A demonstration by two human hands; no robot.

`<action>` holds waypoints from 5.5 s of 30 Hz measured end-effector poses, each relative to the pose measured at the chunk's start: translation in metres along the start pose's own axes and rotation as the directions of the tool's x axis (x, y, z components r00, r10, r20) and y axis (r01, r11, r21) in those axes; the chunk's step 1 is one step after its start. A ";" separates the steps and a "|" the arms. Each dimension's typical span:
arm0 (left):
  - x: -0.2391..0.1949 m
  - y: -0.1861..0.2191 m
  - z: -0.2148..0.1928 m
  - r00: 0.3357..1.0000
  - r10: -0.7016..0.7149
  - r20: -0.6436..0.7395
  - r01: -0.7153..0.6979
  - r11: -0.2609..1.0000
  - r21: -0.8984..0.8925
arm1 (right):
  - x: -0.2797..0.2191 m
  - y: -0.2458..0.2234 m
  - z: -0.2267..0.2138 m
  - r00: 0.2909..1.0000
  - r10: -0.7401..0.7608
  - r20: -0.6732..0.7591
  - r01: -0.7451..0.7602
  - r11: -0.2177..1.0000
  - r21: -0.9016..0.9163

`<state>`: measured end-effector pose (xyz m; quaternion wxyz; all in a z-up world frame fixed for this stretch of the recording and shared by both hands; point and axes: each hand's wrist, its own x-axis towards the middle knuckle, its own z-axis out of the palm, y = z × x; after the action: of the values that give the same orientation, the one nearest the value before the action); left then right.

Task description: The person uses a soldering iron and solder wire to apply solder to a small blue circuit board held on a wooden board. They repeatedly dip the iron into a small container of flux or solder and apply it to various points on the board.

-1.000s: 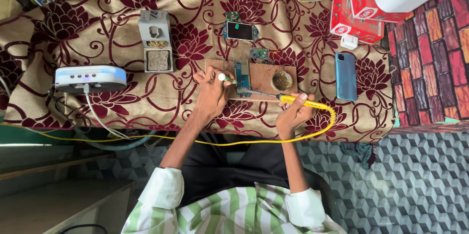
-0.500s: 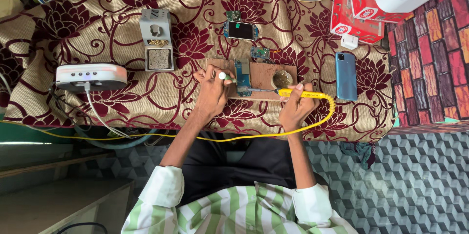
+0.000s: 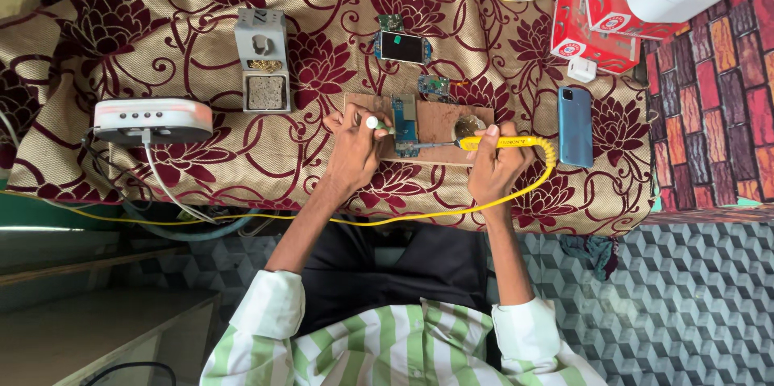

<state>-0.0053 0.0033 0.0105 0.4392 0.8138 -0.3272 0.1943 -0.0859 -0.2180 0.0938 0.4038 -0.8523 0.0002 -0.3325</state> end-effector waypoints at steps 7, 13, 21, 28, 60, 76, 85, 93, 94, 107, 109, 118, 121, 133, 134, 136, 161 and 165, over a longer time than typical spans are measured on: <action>0.000 0.000 0.000 1.000 -0.008 -0.010 0.008 1.000 -0.008 | 0.019 -0.019 -0.004 0.979 -0.127 0.161 0.141 0.987 -0.079; 0.002 0.001 -0.003 0.999 -0.004 -0.046 0.003 1.000 -0.018 | 0.036 -0.030 -0.008 0.927 -0.060 0.369 0.077 0.997 -0.032; -0.004 -0.006 0.008 0.974 -0.148 -0.173 0.139 0.988 -0.060 | 0.035 -0.023 -0.011 0.931 -0.071 0.359 0.109 0.990 -0.089; -0.004 -0.007 0.003 0.962 -0.229 -0.146 0.187 0.948 -0.257 | 0.040 -0.023 -0.007 0.909 -0.077 0.409 0.083 0.997 0.004; -0.007 0.025 -0.044 0.878 -0.085 0.471 -0.275 0.716 0.642 | 0.044 -0.030 -0.006 0.912 -0.257 0.321 0.248 0.966 0.069; 0.092 0.099 -0.053 0.996 0.090 0.026 -0.081 0.963 -0.259 | 0.045 -0.030 0.001 0.893 -0.334 0.300 0.350 0.937 0.001; 0.104 0.108 -0.052 0.970 0.237 0.050 -0.232 0.968 -0.092 | 0.023 0.019 0.014 0.892 -0.292 0.345 0.333 0.941 -0.065; 0.103 0.089 -0.035 0.969 0.247 -0.026 -0.241 0.907 -0.346 | 0.006 0.030 0.011 0.849 -0.422 0.318 0.498 0.840 -0.215; 0.103 0.086 -0.033 0.966 0.249 -0.062 -0.256 0.911 -0.323 | 0.007 0.028 0.012 0.858 -0.402 0.321 0.480 0.849 -0.220; 0.110 0.075 -0.029 0.927 0.317 -0.202 -0.355 0.914 -0.196 | 0.019 0.027 0.024 0.835 -0.464 0.297 0.548 0.756 -0.358; 0.111 0.079 -0.031 0.927 0.322 -0.191 -0.351 0.925 -0.147 | 0.018 0.027 0.023 0.821 -0.497 0.280 0.569 0.746 -0.346; 0.102 0.088 -0.031 0.977 0.212 0.021 -0.207 0.966 -0.153 | 0.014 0.046 0.015 0.792 -0.478 0.379 0.578 0.787 -0.214; 0.103 0.085 -0.026 0.941 0.339 0.003 -0.337 0.938 -0.086 | 0.014 0.050 0.007 0.799 -0.427 0.423 0.556 0.792 -0.251; 0.101 0.081 -0.030 0.955 0.281 0.097 -0.281 0.960 -0.011 | 0.024 0.036 0.004 0.822 -0.500 0.271 0.527 0.850 -0.029; 0.103 0.083 -0.031 0.956 0.266 0.126 -0.265 0.964 -0.023 | 0.022 0.034 0.004 0.845 -0.454 0.281 0.481 0.876 -0.032; 0.106 0.085 -0.035 0.949 0.266 0.169 -0.264 0.964 -0.035 | 0.018 0.030 0.001 0.859 -0.437 0.268 0.467 0.883 -0.056; 0.088 0.121 -0.061 0.970 0.233 0.066 -0.240 0.963 0.120 | 0.012 -0.009 0.008 0.874 -0.266 0.408 0.377 0.899 -0.222; 0.076 0.117 -0.069 0.963 0.211 0.170 -0.232 0.966 0.115 | 0.003 0.001 0.005 0.875 -0.324 0.360 0.401 0.902 -0.160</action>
<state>-0.0361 -0.0131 0.1622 0.3324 0.8123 -0.4358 0.1994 -0.0808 -0.2163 0.0925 0.2269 -0.9207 -0.1884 -0.2556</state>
